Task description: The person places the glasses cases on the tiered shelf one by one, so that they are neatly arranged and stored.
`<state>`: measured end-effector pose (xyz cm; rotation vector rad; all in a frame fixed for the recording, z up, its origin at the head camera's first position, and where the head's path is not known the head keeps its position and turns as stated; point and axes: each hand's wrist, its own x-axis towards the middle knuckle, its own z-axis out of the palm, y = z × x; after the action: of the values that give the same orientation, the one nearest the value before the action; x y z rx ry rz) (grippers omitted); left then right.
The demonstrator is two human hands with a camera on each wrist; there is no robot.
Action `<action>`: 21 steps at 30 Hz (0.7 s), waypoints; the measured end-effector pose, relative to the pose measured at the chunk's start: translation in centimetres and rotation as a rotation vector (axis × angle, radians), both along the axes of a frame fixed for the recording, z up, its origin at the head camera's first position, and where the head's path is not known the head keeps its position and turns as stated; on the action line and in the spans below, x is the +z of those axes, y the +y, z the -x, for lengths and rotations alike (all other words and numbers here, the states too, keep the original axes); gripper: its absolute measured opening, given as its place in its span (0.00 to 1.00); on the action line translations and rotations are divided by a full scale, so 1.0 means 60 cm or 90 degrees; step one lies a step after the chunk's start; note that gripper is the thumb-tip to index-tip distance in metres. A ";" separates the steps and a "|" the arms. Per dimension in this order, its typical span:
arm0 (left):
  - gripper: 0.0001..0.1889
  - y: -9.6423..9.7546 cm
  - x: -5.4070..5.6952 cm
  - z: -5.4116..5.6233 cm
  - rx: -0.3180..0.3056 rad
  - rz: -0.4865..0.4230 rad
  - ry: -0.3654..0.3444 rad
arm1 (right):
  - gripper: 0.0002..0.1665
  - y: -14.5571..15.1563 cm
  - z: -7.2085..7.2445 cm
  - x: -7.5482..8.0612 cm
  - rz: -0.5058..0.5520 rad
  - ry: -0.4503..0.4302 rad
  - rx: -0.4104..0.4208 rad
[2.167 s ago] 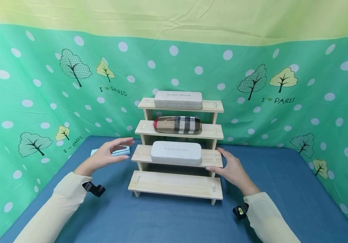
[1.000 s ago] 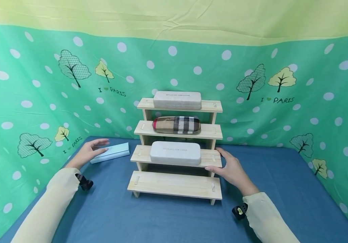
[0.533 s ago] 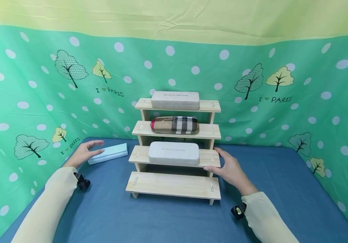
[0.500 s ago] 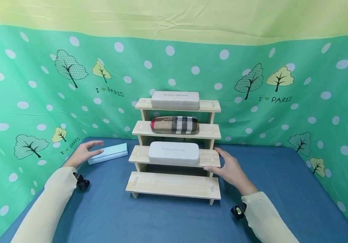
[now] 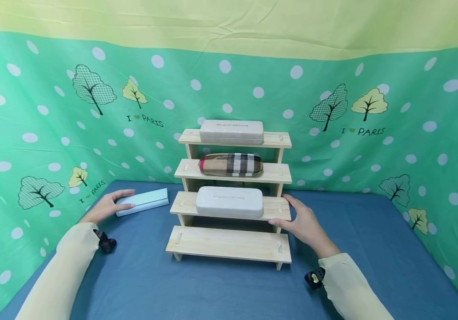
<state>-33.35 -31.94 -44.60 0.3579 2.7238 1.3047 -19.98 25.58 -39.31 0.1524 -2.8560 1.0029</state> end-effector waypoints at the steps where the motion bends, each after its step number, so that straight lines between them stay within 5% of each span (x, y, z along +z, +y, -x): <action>1: 0.39 0.000 -0.001 0.000 0.004 -0.006 -0.006 | 0.57 0.000 0.000 -0.001 0.001 0.000 0.001; 13: 0.41 -0.005 -0.014 0.008 0.017 0.019 -0.061 | 0.56 -0.003 0.002 -0.004 0.008 0.002 0.004; 21: 0.43 -0.005 -0.016 0.013 -0.007 0.032 -0.055 | 0.56 0.000 0.001 -0.001 0.003 0.000 -0.002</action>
<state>-34.15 -32.22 -45.54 0.3032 2.6734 1.2173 -20.05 25.57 -39.37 0.1479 -2.8536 1.0092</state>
